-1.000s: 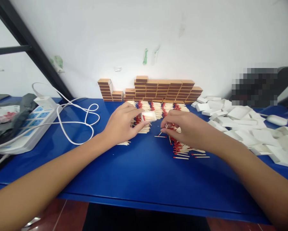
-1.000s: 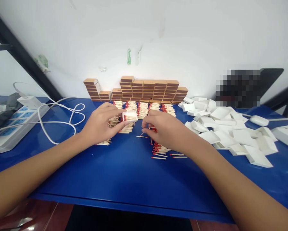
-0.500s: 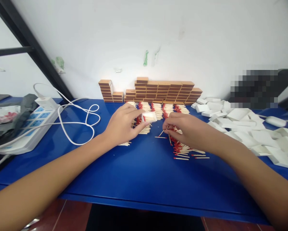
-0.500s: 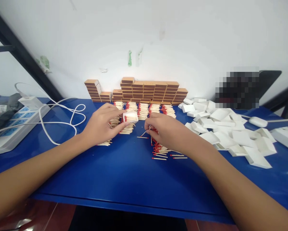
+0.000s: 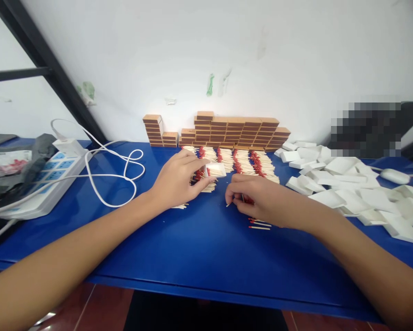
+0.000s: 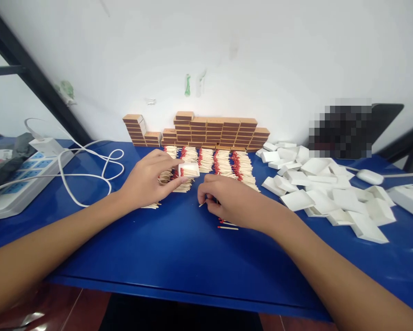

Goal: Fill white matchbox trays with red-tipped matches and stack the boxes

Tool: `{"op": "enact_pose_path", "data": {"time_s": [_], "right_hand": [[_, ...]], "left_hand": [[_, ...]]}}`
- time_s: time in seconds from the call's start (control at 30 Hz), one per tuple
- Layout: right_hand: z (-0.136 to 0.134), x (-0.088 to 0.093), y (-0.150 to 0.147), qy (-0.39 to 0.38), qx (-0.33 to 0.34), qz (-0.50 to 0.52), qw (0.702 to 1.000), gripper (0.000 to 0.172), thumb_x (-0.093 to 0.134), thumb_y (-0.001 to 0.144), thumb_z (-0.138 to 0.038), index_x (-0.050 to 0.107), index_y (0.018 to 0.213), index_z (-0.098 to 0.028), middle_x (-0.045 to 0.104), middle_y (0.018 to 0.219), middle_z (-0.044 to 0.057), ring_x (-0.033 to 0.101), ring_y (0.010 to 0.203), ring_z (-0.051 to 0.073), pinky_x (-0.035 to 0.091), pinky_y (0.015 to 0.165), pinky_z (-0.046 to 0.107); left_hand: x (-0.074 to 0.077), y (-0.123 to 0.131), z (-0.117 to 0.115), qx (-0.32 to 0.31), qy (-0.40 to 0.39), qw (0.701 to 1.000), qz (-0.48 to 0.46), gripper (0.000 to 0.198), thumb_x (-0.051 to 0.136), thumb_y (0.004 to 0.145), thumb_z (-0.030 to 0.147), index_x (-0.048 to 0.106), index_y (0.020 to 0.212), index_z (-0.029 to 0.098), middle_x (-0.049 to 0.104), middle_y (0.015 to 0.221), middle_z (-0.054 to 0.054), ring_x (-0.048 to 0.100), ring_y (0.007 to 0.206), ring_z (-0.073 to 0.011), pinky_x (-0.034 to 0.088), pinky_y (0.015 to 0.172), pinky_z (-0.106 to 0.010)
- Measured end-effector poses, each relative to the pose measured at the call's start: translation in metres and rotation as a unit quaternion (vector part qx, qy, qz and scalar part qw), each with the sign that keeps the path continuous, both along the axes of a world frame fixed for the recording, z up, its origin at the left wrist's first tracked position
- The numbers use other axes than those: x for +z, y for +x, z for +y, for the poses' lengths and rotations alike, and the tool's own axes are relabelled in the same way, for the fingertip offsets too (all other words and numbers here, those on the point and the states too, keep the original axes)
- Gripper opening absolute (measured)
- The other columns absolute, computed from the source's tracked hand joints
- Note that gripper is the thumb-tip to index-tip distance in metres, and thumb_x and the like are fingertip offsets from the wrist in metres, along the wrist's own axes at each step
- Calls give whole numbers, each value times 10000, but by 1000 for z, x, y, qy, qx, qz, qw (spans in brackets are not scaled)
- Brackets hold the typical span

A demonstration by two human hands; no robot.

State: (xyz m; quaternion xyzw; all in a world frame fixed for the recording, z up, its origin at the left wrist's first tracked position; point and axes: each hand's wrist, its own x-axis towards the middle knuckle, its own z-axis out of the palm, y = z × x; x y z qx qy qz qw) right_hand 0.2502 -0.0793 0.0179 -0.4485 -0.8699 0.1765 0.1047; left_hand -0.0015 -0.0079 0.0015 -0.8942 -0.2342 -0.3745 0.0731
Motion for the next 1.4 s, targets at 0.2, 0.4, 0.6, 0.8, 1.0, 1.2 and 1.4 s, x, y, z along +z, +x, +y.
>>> {"op": "enact_pose_path", "data": {"time_s": [0.2,0.4,0.6,0.8,1.0,1.2,1.4], "right_hand": [[0,6,2,43,-4,50,998,220,535,954,-120,730,945,-222,658,990,61,624,796,169,478,717,309],[-6,14,-2,73,-82,-10,994,123,675,914,-329,685,853,-223,670,814,34,596,709,184,435,654,332],[-11,6,-11,15,-61,-31,998,47,651,910,-233,646,864,-226,676,872,34,604,773,188,430,652,315],[-1,6,-4,26,-70,-45,996,100,583,944,-178,646,879,-222,670,887,36,596,765,185,419,666,314],[7,3,9,97,-108,-52,988,103,565,965,-200,664,939,-215,689,948,58,625,800,201,431,702,325],[15,-7,16,161,-120,-61,978,159,533,976,-208,691,961,-205,672,982,88,624,804,210,447,707,340],[12,-9,4,136,-73,-31,988,163,529,962,-175,688,977,-204,656,981,87,635,852,212,481,737,334]], "left_hand": [[1,0,0,-1,-7,1000,4,360,681,1005,455,753,1132,126,755,883,-92,662,924,-261,565,843,-409],[1,0,0,2,-13,1000,9,341,690,998,450,752,1146,149,750,888,-87,660,936,-261,562,845,-410],[2,0,-1,1,-17,1000,4,344,696,995,434,748,1180,149,745,891,-84,645,934,-257,564,854,-415],[-1,0,0,-9,-13,1000,9,340,711,988,417,747,1170,131,745,884,-83,652,923,-253,560,847,-402],[1,0,0,-8,-15,1000,11,343,690,1000,435,747,1175,145,744,878,-79,650,911,-250,559,845,-403],[2,0,-1,-6,-6,1000,9,354,698,994,446,750,1168,141,734,847,-76,645,879,-245,557,822,-395],[0,1,-1,-12,-11,1000,13,359,690,999,435,740,1197,140,744,882,-81,651,911,-252,558,853,-407]]}}
